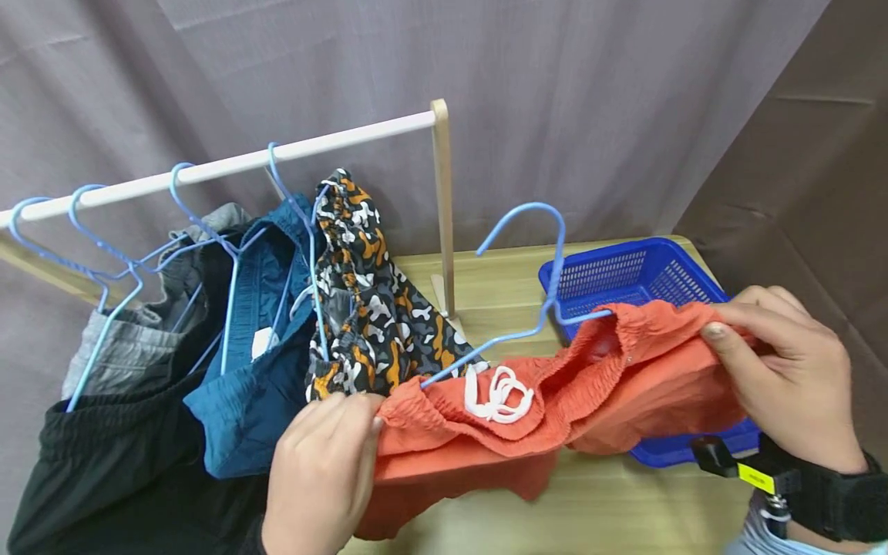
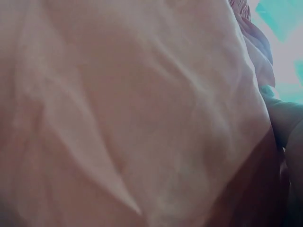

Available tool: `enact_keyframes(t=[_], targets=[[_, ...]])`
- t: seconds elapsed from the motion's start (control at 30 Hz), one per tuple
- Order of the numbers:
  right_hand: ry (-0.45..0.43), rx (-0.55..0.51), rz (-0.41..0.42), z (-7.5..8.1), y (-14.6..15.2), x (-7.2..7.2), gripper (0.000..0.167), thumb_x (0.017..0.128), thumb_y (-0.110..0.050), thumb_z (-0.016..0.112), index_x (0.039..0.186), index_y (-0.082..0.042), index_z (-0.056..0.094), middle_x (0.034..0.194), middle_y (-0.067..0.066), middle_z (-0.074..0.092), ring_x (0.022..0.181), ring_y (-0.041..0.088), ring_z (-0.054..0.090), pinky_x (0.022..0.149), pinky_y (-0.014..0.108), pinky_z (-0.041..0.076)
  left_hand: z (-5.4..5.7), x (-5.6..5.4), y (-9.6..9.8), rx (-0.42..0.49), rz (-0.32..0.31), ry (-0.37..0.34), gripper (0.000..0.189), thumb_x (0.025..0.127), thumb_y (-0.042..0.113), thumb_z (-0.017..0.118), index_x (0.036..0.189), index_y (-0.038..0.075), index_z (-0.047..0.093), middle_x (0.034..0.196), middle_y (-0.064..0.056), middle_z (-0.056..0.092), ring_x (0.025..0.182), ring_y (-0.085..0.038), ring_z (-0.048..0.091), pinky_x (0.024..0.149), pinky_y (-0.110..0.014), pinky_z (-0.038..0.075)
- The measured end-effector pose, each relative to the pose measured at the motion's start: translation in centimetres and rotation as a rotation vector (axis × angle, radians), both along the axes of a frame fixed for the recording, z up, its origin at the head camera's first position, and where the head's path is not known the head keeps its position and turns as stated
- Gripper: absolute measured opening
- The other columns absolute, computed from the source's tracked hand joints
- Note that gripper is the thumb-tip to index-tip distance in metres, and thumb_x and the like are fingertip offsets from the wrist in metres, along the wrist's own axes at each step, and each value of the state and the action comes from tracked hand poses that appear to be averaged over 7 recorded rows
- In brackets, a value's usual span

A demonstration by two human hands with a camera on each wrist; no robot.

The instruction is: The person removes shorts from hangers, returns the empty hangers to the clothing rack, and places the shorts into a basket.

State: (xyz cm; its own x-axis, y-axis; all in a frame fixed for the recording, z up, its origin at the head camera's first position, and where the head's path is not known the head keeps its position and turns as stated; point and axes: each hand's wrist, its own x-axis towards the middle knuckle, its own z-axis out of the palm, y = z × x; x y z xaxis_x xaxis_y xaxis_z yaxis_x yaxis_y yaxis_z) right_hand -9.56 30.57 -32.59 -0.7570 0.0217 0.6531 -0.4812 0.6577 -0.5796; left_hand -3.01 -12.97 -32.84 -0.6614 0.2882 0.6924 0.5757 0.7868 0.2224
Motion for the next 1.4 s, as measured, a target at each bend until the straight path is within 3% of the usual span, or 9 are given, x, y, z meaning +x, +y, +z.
enact_keyframes(t=[0.1, 0.2, 0.37, 0.63, 0.9, 1.07, 1.23, 1.3, 1.4], targets=[[0.033, 0.038, 0.000, 0.5, 1.3, 0.7, 0.020, 0.105, -0.008, 0.074, 0.106, 0.011, 0.080, 0.093, -0.025, 0.061, 0.093, -0.001, 0.048, 0.076, 0.018, 0.033, -0.5, 0.3, 1.4, 0.024, -0.064, 0.033, 0.035, 0.120, 0.027, 0.043, 0.100, 0.010, 0.067, 0.079, 0.005, 0.064, 0.064, -0.014, 0.056, 0.061, -0.035, 0.048], [0.054, 0.082, 0.014, 0.6, 2.7, 1.2, 0.032, 0.109, -0.019, 0.071, 0.105, 0.012, 0.079, 0.095, -0.024, 0.061, 0.095, -0.004, 0.047, 0.078, 0.018, 0.032, -1.4, 0.4, 2.6, 0.025, -0.120, 0.019, 0.035, 0.120, 0.027, 0.041, 0.101, 0.011, 0.065, 0.078, 0.007, 0.062, 0.065, -0.012, 0.056, 0.061, -0.034, 0.049], [0.061, 0.113, 0.041, -0.2, 3.3, 1.5, 0.051, 0.108, -0.041, 0.070, 0.100, 0.008, 0.081, 0.090, -0.018, 0.062, 0.093, -0.003, 0.046, 0.079, 0.018, 0.032, -3.1, -0.1, 4.1, 0.000, -0.186, -0.066, 0.036, 0.121, 0.029, 0.036, 0.098, 0.013, 0.059, 0.073, 0.009, 0.052, 0.062, -0.011, 0.053, 0.057, -0.031, 0.047], [0.061, 0.112, 0.121, -2.2, 0.3, 0.8, 0.058, 0.107, -0.056, 0.065, 0.099, -0.003, 0.085, 0.084, -0.007, 0.063, 0.088, 0.004, 0.046, 0.077, 0.020, 0.032, -4.3, -1.7, 4.2, 0.041, -0.151, -0.066, 0.040, 0.122, 0.033, 0.035, 0.096, 0.013, 0.059, 0.070, 0.010, 0.045, 0.057, -0.011, 0.049, 0.050, -0.030, 0.041], [0.043, 0.101, 0.154, -3.6, -2.8, 1.5, 0.055, 0.108, -0.057, 0.064, 0.103, -0.007, 0.087, 0.087, -0.007, 0.066, 0.089, 0.009, 0.048, 0.076, 0.022, 0.033, -4.3, -1.5, 3.1, 0.065, -0.131, -0.123, 0.026, 0.119, 0.025, 0.048, 0.102, 0.015, 0.065, 0.071, 0.013, 0.052, 0.063, -0.007, 0.055, 0.056, -0.030, 0.047], [0.046, 0.044, 0.242, -3.8, -2.8, -1.1, 0.044, 0.105, -0.052, 0.072, 0.107, -0.010, 0.087, 0.098, -0.002, 0.072, 0.099, 0.010, 0.058, 0.082, 0.017, 0.041, -4.4, -1.9, 3.0, 0.081, -0.052, -0.112, 0.026, 0.118, 0.026, 0.050, 0.103, 0.016, 0.069, 0.077, 0.010, 0.064, 0.065, -0.010, 0.063, 0.057, -0.033, 0.050], [0.043, 0.009, 0.274, -4.3, -1.9, -4.3, 0.004, 0.096, -0.011, 0.087, 0.100, -0.009, 0.087, 0.102, 0.003, 0.070, 0.090, 0.006, 0.059, 0.073, 0.015, 0.044, -4.9, -2.6, 3.2, 0.088, 0.020, -0.085, 0.035, 0.120, 0.032, 0.045, 0.101, 0.016, 0.069, 0.076, 0.010, 0.065, 0.063, -0.011, 0.062, 0.056, -0.035, 0.049], [0.039, 0.000, 0.268, -4.5, -1.2, -5.7, 0.018, 0.088, 0.005, 0.088, 0.101, -0.007, 0.087, 0.104, 0.005, 0.071, 0.089, 0.004, 0.059, 0.073, 0.015, 0.044, -4.9, -2.9, 3.3, 0.085, 0.047, -0.059, 0.038, 0.120, 0.033, 0.043, 0.100, 0.015, 0.069, 0.076, 0.009, 0.065, 0.063, -0.012, 0.063, 0.057, -0.036, 0.050], [0.027, 0.006, 0.248, -4.7, 0.0, -7.9, 0.025, 0.084, 0.012, 0.087, 0.103, -0.005, 0.086, 0.106, 0.006, 0.072, 0.096, 0.003, 0.062, 0.078, 0.013, 0.044, -4.5, -3.4, 3.6, 0.078, 0.090, -0.031, 0.040, 0.120, 0.034, 0.042, 0.099, 0.014, 0.070, 0.076, 0.008, 0.066, 0.062, -0.012, 0.062, 0.057, -0.036, 0.050]])
